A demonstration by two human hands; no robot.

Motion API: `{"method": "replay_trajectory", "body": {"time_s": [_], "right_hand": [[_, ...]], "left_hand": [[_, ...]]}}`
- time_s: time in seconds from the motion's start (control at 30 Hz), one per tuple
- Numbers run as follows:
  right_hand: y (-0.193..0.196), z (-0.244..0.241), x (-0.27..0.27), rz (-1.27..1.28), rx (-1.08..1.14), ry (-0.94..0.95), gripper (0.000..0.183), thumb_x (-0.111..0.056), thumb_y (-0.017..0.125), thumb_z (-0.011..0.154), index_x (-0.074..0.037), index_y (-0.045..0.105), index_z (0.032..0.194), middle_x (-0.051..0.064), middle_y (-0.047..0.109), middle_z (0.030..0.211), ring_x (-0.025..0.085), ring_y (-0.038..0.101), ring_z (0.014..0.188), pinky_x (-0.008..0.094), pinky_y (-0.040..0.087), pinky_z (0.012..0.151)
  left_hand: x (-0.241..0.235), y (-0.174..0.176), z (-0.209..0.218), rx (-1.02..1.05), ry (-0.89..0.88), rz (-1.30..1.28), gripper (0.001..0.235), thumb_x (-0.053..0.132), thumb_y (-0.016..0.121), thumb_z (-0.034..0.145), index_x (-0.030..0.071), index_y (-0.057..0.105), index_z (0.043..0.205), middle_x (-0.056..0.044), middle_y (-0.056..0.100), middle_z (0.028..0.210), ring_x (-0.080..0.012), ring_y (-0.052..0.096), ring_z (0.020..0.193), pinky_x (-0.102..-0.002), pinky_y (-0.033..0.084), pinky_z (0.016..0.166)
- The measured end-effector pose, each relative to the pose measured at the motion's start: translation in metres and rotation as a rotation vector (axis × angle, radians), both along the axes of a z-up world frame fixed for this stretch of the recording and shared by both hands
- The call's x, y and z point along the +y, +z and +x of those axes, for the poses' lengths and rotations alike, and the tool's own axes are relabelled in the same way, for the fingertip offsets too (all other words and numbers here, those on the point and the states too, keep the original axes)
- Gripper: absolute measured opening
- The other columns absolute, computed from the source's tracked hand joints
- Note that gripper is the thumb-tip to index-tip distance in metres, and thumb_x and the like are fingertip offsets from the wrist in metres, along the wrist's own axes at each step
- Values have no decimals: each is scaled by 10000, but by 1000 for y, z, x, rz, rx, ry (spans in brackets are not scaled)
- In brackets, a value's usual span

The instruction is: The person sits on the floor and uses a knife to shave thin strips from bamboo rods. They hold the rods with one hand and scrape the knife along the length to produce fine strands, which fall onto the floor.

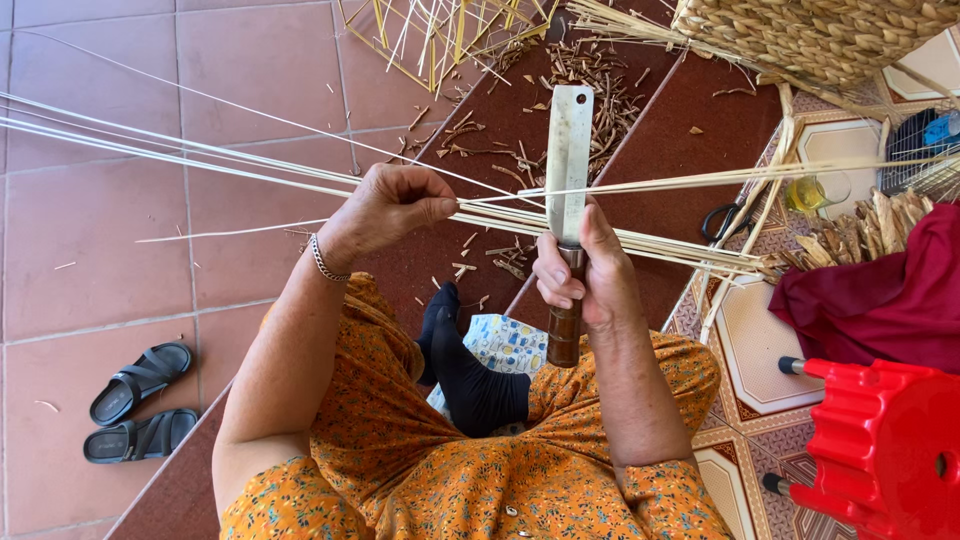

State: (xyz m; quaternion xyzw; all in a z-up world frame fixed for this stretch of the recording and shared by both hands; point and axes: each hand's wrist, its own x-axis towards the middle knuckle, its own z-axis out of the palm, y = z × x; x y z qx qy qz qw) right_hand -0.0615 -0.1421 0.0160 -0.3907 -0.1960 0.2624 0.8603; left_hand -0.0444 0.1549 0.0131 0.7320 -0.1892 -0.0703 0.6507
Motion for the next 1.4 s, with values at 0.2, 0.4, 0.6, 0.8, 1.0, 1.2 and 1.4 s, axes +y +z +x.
{"method": "replay_trajectory", "body": {"time_s": [0.2, 0.4, 0.6, 0.8, 1.0, 1.2, 1.4], "right_hand": [[8, -6, 14, -46, -59, -17, 606, -530, 436, 1109, -77, 457, 1512, 14, 541, 642, 65, 399, 422, 252, 388, 346], [-4, -20, 45, -6, 149, 95, 405, -486, 435, 1139, -163, 474, 1382, 50, 564, 702, 68, 405, 466, 236, 379, 401], [-16, -11, 44, -45, 149, 119, 357, -465, 475, 1107, -183, 524, 1321, 58, 566, 705, 66, 401, 453, 235, 378, 386], [-2, 1, 33, 46, 81, 86, 479, -496, 490, 1107, -157, 472, 1444, 44, 547, 671, 70, 403, 438, 246, 376, 376], [6, -1, 62, -110, 6, 202, 586, -531, 451, 1088, -120, 483, 1505, 0, 537, 648, 55, 390, 426, 236, 379, 359], [-9, -10, 92, -182, 124, 151, 452, -511, 481, 1097, -126, 477, 1334, 37, 580, 692, 68, 397, 437, 246, 382, 379], [6, 21, 86, -45, 67, 224, 510, -532, 473, 1138, -103, 523, 1409, 17, 565, 696, 65, 399, 455, 242, 381, 377]], "left_hand": [[-3, -12, -6, 73, 48, -38, 119, 137, 760, 956, 18, 760, 970, 34, 677, 770, -32, 577, 690, -218, 494, 607], [-21, -10, -7, 125, -18, -137, 150, 154, 754, 973, 4, 742, 975, 38, 690, 797, -26, 586, 714, -215, 491, 621], [-11, -5, -9, 125, -20, -108, 155, 152, 749, 951, 13, 741, 1020, 44, 713, 835, -24, 614, 744, -209, 519, 651], [25, -4, -10, 2, 119, 60, 134, 142, 766, 957, 12, 754, 990, 36, 675, 793, -27, 578, 716, -215, 512, 631], [23, -16, -13, 54, 94, -60, 155, 162, 760, 952, 7, 749, 957, 43, 670, 741, -36, 566, 661, -223, 485, 582], [27, -13, -23, 93, 115, -125, 170, 172, 759, 965, 3, 751, 966, 32, 697, 777, -33, 603, 707, -222, 518, 628], [77, -12, -27, -17, 216, -27, 142, 155, 751, 948, 19, 747, 990, 35, 709, 810, -29, 626, 721, -215, 551, 652]]}}
